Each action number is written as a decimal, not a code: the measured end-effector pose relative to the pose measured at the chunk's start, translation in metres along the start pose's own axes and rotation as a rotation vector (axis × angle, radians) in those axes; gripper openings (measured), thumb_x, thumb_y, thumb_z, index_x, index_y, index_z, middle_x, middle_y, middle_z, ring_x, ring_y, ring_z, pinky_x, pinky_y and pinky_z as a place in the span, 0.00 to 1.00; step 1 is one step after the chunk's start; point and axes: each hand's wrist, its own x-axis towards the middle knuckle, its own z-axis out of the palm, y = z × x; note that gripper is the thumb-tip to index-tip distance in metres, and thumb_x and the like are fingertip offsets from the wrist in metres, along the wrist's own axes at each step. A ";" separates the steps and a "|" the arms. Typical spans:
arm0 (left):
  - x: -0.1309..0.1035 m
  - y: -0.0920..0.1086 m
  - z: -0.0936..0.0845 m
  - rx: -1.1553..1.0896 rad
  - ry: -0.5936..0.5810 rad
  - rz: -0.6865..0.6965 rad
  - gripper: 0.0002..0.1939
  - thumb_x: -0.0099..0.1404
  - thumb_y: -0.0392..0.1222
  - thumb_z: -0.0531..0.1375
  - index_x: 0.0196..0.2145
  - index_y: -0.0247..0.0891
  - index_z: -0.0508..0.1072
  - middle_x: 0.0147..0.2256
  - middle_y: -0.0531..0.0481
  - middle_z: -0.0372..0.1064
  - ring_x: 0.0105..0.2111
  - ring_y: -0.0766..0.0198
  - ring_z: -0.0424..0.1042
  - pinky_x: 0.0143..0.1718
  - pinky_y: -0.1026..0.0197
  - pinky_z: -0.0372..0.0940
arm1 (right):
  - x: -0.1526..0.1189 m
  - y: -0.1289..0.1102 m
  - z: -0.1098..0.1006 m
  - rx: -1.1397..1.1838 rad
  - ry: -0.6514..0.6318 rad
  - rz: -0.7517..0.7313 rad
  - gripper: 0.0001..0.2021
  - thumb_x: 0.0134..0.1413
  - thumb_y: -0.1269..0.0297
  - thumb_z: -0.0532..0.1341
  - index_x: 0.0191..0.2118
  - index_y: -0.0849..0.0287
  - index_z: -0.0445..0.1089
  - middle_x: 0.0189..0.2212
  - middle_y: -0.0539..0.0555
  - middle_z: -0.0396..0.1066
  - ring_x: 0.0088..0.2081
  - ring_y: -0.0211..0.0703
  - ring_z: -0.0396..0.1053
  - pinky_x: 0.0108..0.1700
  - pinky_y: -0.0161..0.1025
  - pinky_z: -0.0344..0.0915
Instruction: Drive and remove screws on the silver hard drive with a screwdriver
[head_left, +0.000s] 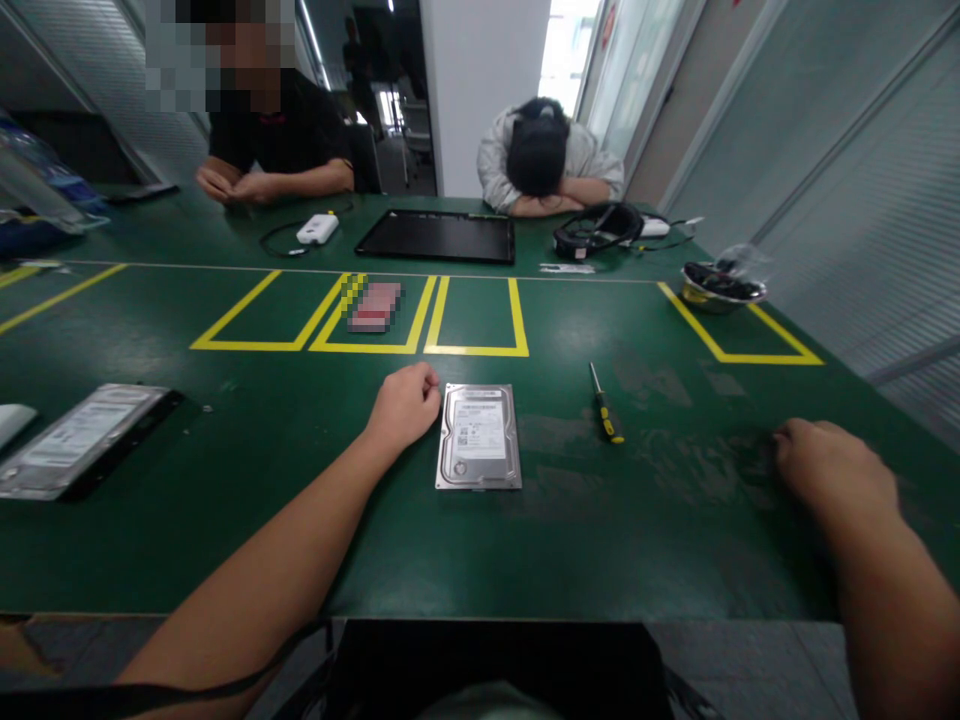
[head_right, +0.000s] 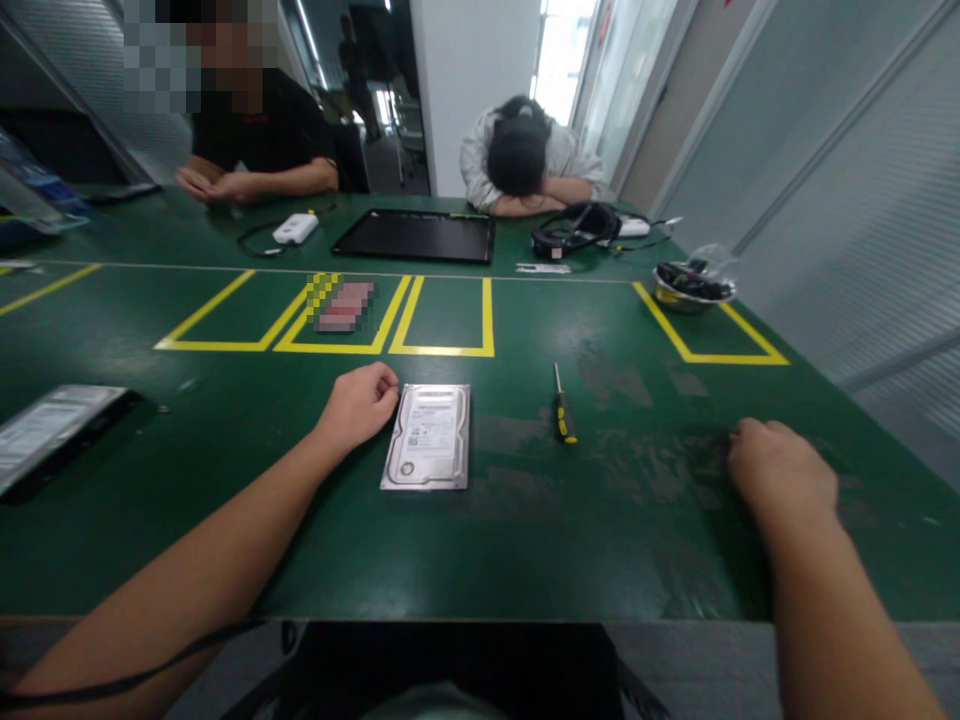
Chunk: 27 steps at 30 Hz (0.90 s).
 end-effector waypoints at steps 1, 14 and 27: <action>0.000 0.000 0.000 -0.001 0.000 0.001 0.05 0.60 0.34 0.55 0.32 0.38 0.70 0.29 0.49 0.72 0.32 0.58 0.72 0.36 0.57 0.64 | -0.001 -0.001 -0.001 0.006 0.004 -0.002 0.22 0.66 0.59 0.42 0.43 0.61 0.73 0.47 0.70 0.71 0.46 0.62 0.72 0.36 0.48 0.64; 0.000 0.000 0.000 -0.013 -0.001 -0.012 0.05 0.60 0.35 0.55 0.32 0.38 0.71 0.29 0.48 0.73 0.31 0.58 0.71 0.36 0.57 0.64 | -0.008 -0.018 -0.025 0.022 0.059 0.006 0.23 0.67 0.58 0.40 0.45 0.64 0.70 0.47 0.71 0.69 0.48 0.63 0.70 0.36 0.49 0.62; 0.000 0.000 0.001 -0.036 0.010 -0.021 0.04 0.61 0.36 0.55 0.32 0.39 0.70 0.30 0.48 0.73 0.31 0.59 0.72 0.35 0.58 0.64 | -0.072 -0.157 -0.089 0.515 0.248 -0.704 0.07 0.64 0.64 0.51 0.34 0.56 0.62 0.33 0.55 0.70 0.35 0.45 0.67 0.39 0.41 0.59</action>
